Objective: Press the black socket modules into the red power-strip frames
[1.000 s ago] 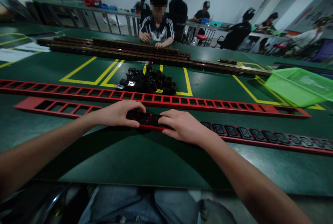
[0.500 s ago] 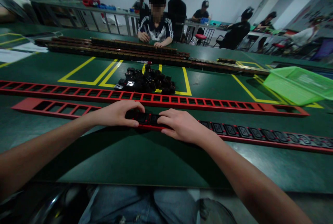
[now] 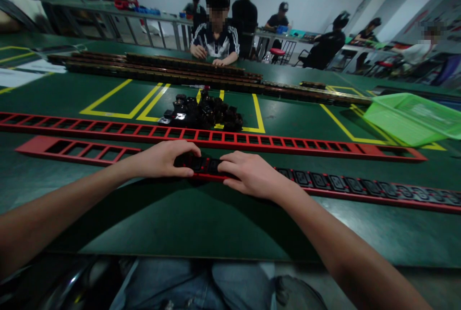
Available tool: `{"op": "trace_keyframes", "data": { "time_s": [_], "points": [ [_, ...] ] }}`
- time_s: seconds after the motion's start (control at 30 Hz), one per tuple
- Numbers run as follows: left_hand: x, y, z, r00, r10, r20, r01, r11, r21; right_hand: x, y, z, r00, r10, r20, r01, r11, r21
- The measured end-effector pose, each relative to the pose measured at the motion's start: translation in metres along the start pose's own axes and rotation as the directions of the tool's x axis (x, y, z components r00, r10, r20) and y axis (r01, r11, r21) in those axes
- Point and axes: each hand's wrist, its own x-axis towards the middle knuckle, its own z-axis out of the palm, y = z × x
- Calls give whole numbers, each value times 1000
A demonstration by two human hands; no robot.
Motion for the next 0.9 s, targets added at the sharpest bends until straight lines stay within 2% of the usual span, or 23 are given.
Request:
{"op": "trace_keyframes", "data": {
  "time_s": [0.63,0.9],
  "points": [
    [-2,10,9,991,131,-7,-121,933,340,1,0,0,1000,-3,9,3,1000,-1],
    [-1,9,10,988,155,5,-144,910,388,1,0,0,1000,7,18,-7,1000,-7]
  ]
}}
